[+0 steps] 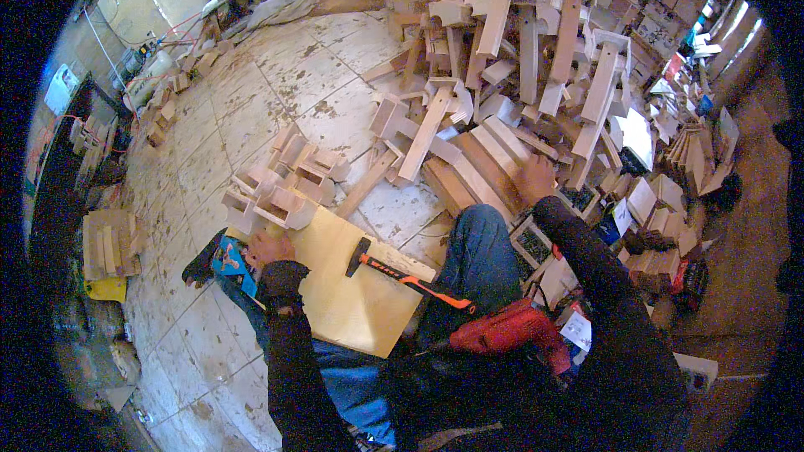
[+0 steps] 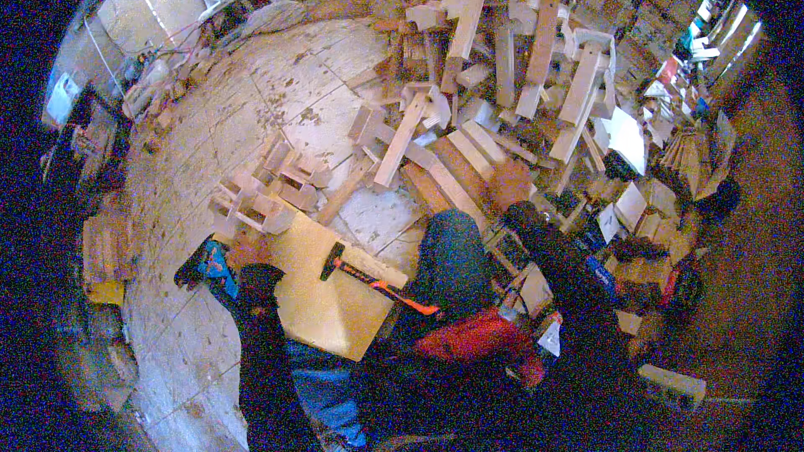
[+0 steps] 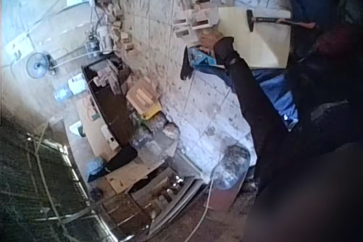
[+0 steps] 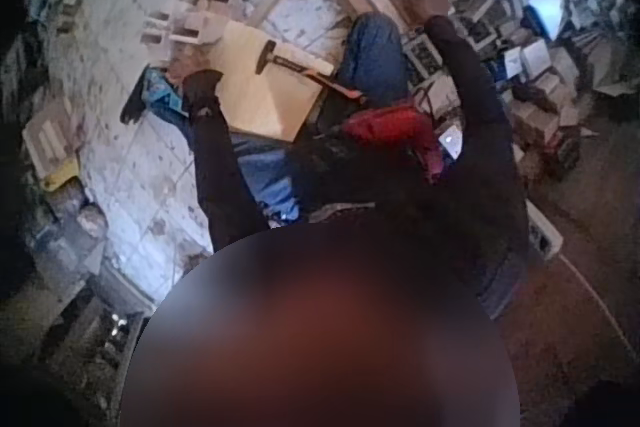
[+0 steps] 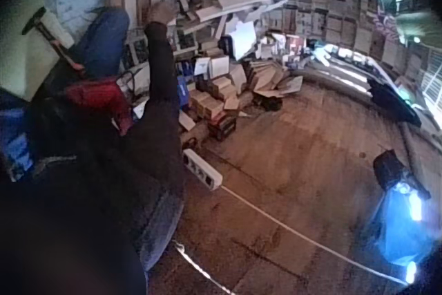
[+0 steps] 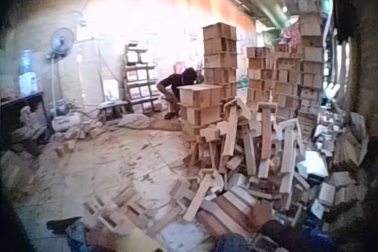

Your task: The person assembles small wooden parts into a frame-like structure using a nail gun and hammer. They repeatedly align pieces, drive nails, and tap components into place while sitting on the floor.

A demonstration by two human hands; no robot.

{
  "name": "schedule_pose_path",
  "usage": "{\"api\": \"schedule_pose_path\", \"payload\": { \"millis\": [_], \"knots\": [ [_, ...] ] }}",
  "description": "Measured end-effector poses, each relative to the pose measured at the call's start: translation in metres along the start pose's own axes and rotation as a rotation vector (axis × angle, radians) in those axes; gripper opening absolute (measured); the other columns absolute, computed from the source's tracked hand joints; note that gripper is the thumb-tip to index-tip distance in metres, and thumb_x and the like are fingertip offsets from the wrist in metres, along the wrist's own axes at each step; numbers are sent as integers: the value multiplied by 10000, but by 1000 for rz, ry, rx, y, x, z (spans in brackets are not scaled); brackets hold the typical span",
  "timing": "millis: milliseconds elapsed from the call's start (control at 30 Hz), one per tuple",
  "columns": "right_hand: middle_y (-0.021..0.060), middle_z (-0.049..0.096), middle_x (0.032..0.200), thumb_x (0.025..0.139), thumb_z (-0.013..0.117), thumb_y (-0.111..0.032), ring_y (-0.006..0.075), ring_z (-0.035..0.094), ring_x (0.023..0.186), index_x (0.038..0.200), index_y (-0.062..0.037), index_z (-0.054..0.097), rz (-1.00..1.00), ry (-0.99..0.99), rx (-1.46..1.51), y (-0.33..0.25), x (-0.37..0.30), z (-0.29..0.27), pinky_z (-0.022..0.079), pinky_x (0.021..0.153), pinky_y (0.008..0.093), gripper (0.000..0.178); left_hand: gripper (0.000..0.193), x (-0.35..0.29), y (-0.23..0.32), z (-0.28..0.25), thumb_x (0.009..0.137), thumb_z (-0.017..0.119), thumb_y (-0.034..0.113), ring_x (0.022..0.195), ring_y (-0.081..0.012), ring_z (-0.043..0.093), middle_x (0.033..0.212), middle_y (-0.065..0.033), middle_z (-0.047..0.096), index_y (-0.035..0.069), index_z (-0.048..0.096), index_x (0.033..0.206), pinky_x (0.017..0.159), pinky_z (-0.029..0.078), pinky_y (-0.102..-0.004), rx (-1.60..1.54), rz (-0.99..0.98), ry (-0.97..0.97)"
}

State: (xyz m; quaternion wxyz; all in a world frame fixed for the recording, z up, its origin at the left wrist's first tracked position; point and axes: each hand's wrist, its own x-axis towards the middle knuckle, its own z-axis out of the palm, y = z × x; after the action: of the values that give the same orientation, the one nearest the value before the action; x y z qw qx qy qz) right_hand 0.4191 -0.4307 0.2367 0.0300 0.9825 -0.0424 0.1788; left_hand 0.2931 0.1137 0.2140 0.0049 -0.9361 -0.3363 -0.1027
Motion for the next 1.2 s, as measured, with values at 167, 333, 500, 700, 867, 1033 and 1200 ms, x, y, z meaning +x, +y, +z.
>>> {"api": "schedule_pose_path", "payload": {
  "millis": [167, 333, 500, 700, 867, 1033, 1200],
  "knots": [
    [280, 596, 997, 839, 545, -327, 442, 573, 950, 1085, 30, 501, 126, -368, 102, 34, -5, 17, 469, 764, 522, 436, 455, -2, 9, 19, 794, 632, 388, 1068, -373, 529, 1097, -159, 592, 47, 573, 1090, 1050, 263, -546, 19, 56, 76],
    [269, 612, 887, 791, 621, -365, 422, 608, 806, 1013, 24, 517, -105, -45, 100, 35, -13, 18, 478, 705, 506, 460, 515, -15, 15, 9, 757, 662, 400, 1084, -369, 518, 1100, -150, 578, 61, 560, 1130, 1081, 194, -586, 84, 84, 113],
    [218, 637, 879, 802, 644, -420, 345, 636, 791, 999, 22, 578, -165, -304, 390, 42, -15, 14, 518, 634, 452, 488, 553, -7, 24, -20, 745, 670, 336, 1122, -364, 500, 1184, -158, 537, 73, 519, 1207, 1073, 222, -567, -18, -16, 190],
    [37, 609, 845, 835, 671, -222, 139, 597, 743, 1064, 5, 573, 446, -898, 1057, 32, -14, -27, 509, 549, 301, 338, 439, 4, 21, -6, 772, 572, 170, 1009, -404, 561, 1124, -214, 569, 86, 518, 1200, 855, 458, -510, 5, 190, -14],
    [155, 653, 982, 787, 717, -296, 182, 632, 768, 1110, 70, 582, 452, -613, 1299, 4, -31, -107, 518, 632, 315, 507, 314, -10, 21, 1, 791, 516, 128, 824, -421, 603, 862, -219, 623, 47, 559, 1092, 707, 493, -505, -410, 249, 19],
    [26, 645, 876, 823, 712, -264, 103, 574, 728, 1010, -32, 628, 382, -242, 1436, -43, -31, -194, 476, 647, 248, 310, 162, -69, 7, -53, 780, 640, 195, 684, -346, 597, 738, -155, 609, 49, 603, 837, 626, 483, -437, -703, 164, 235],
    [6, 633, 822, 853, 689, -263, 67, 541, 706, 942, -19, 645, 179, -271, 1375, -107, -35, -221, 428, 654, 225, 263, 186, -144, -29, -92, 728, 718, 138, 630, -289, 559, 695, -112, 560, 53, 555, 753, 605, 459, -369, -782, 3, 98]
  ]
}}
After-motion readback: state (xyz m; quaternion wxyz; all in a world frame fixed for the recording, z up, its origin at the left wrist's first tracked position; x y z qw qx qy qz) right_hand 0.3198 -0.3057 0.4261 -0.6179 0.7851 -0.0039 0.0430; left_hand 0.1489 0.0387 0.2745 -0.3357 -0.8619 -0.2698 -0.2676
